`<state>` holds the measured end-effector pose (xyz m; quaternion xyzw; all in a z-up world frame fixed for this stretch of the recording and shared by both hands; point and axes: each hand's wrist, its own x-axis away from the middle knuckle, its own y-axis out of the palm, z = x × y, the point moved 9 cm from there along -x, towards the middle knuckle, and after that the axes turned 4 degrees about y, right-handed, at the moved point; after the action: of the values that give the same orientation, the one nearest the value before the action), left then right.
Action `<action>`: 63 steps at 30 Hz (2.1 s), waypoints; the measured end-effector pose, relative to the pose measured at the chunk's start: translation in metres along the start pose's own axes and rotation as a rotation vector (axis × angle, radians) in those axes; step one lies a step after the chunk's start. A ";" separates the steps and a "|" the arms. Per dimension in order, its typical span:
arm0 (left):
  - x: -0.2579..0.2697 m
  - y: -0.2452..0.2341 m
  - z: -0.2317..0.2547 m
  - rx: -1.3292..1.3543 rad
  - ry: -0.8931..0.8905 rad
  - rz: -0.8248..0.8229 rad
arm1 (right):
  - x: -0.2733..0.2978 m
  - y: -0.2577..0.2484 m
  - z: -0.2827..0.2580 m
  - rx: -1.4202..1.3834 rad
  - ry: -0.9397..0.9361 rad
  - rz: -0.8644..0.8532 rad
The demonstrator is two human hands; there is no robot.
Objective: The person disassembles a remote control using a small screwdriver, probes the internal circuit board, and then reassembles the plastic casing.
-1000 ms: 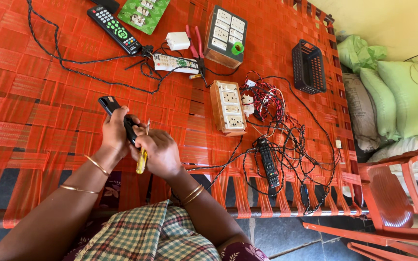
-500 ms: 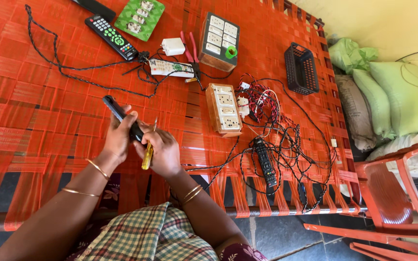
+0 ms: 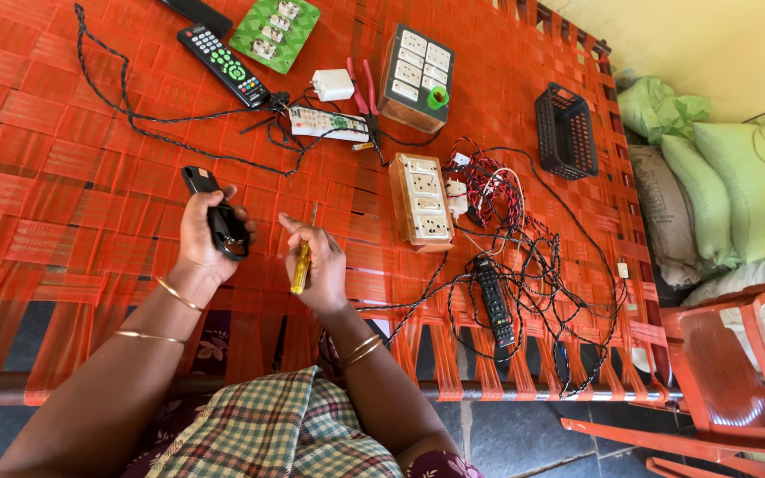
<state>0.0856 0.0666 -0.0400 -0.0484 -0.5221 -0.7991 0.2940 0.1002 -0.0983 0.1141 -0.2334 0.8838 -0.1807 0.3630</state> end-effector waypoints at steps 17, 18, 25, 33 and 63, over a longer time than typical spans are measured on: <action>0.055 0.084 0.019 0.143 -0.059 -0.739 | 0.003 -0.008 0.011 0.063 0.010 0.075; 0.055 0.086 0.019 0.129 -0.060 -0.761 | 0.002 -0.009 0.013 0.044 0.033 0.083; 0.060 0.089 0.018 0.135 -0.082 -0.756 | -0.002 -0.009 0.008 0.018 0.044 0.087; 0.054 0.084 0.018 0.094 -0.052 -0.697 | -0.001 -0.011 0.004 0.017 0.029 0.100; 0.037 0.066 0.031 0.136 0.066 -0.458 | 0.007 -0.019 0.006 -0.011 0.039 0.176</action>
<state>0.0824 0.0591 0.0412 0.1174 -0.5621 -0.8092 0.1245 0.1056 -0.1181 0.1155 -0.1531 0.9089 -0.1475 0.3587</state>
